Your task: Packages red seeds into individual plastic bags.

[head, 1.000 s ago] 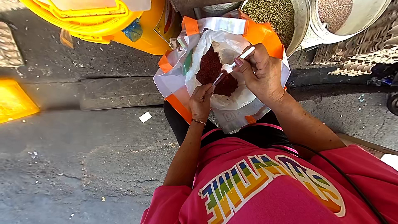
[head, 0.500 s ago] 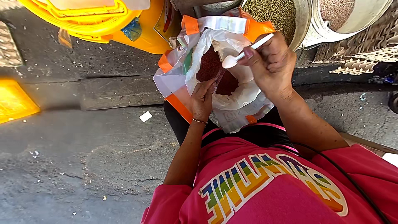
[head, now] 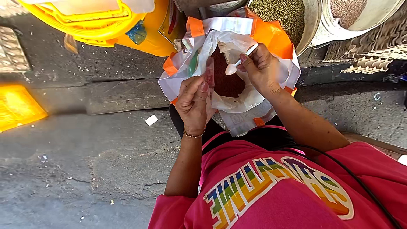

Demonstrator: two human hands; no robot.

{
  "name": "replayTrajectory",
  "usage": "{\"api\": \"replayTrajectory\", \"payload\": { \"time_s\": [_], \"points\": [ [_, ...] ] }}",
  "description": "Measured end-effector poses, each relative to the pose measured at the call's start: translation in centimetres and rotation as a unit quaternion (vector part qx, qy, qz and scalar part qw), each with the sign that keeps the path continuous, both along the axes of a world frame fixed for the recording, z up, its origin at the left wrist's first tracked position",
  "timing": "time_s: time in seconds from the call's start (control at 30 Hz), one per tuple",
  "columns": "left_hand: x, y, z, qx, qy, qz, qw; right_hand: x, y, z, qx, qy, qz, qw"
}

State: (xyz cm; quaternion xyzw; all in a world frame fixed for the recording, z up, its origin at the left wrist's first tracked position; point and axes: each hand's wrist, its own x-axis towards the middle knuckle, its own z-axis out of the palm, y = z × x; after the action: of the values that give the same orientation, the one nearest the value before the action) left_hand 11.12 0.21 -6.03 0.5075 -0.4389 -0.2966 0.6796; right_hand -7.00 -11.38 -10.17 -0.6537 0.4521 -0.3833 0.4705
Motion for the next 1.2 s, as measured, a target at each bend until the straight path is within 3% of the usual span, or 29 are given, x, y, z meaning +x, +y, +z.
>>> {"api": "replayTrajectory", "payload": {
  "time_s": [0.2,0.27,0.37,0.57,0.67,0.8,1.2],
  "points": [
    [-0.5,0.1,3.2,-0.023,0.026,-0.021,0.999,0.4,-0.6,-4.2,0.017,0.094,0.012,0.995],
    [-0.3,-1.0,2.5,-0.064,0.027,-0.019,0.997,0.9,-0.6,-5.7,0.023,0.111,0.008,0.994],
    [-0.2,-1.3,1.3,-0.045,0.013,-0.014,0.999,1.5,-0.6,-8.1,0.048,0.136,0.002,0.99],
    [0.9,-0.6,-0.7,-0.003,-0.025,0.017,1.0,2.5,1.4,-12.1,0.251,0.163,0.042,0.953],
    [1.2,-0.7,-2.6,0.015,-0.046,0.003,0.999,2.7,2.6,-12.7,0.29,0.152,0.047,0.944],
    [0.2,-0.9,-4.7,0.033,-0.023,-0.018,0.999,1.9,2.2,-10.0,0.265,0.141,0.031,0.953],
    [-0.6,-2.1,-4.4,0.001,-0.022,-0.023,0.999,-1.5,1.2,6.6,0.13,-0.088,-0.009,0.988]
  ]
}}
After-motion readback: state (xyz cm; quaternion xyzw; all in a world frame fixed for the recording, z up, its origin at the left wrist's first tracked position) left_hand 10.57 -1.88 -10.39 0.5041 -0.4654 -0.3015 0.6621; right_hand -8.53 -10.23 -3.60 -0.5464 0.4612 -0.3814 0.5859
